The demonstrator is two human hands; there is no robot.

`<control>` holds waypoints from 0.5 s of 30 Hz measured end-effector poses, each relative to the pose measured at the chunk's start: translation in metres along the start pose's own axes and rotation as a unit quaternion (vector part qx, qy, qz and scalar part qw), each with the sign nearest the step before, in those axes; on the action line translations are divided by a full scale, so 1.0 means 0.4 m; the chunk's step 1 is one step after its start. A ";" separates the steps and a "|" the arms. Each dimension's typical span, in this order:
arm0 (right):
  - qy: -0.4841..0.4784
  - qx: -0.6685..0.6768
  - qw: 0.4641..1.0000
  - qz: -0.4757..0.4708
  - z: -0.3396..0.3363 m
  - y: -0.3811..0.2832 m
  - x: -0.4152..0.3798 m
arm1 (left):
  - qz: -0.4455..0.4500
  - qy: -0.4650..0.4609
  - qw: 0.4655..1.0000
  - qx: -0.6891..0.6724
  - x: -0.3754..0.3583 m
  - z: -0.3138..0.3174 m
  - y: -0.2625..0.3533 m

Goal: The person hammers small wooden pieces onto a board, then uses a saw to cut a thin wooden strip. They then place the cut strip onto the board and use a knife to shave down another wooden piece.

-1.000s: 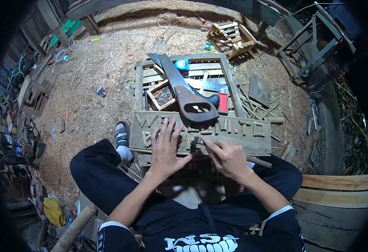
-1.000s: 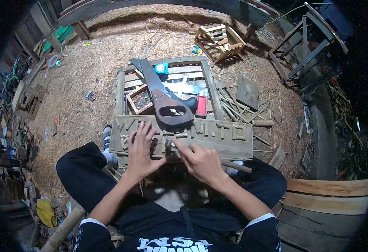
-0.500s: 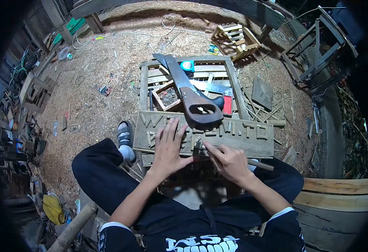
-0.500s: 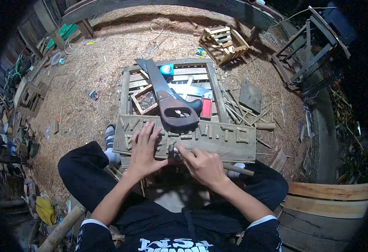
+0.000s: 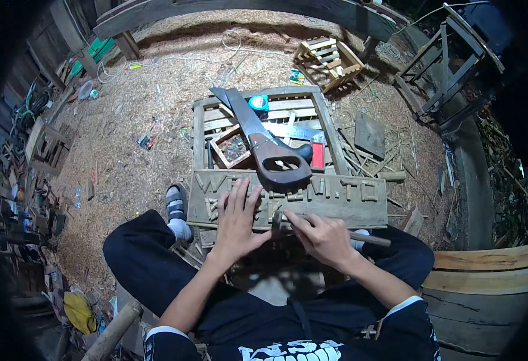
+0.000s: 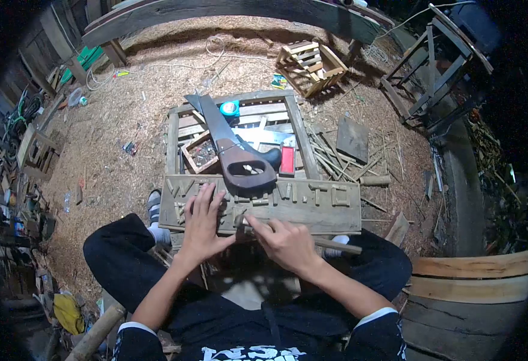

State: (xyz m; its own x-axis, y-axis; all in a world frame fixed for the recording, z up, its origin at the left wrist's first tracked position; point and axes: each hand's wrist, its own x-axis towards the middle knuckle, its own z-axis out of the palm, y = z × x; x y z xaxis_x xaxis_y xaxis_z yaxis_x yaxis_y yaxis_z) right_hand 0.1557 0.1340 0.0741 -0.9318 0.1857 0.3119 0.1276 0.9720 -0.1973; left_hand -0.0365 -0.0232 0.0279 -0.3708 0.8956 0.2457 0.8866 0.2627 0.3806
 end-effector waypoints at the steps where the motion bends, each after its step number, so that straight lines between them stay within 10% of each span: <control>1: 0.047 0.002 0.998 -0.031 -0.012 0.003 0.009 | 0.002 0.003 1.000 -0.007 -0.001 -0.001 -0.002; 15: -0.004 0.083 0.993 0.083 -0.008 0.000 0.004 | -0.005 0.002 1.000 -0.009 0.003 -0.010 0.007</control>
State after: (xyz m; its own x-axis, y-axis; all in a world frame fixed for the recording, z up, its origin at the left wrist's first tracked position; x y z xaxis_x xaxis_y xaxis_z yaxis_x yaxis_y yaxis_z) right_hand 0.1554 0.1346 0.0775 -0.9055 0.3396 0.2545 0.2229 0.8909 -0.3957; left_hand -0.0356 -0.0230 0.0327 -0.3804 0.8917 0.2454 0.8779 0.2647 0.3991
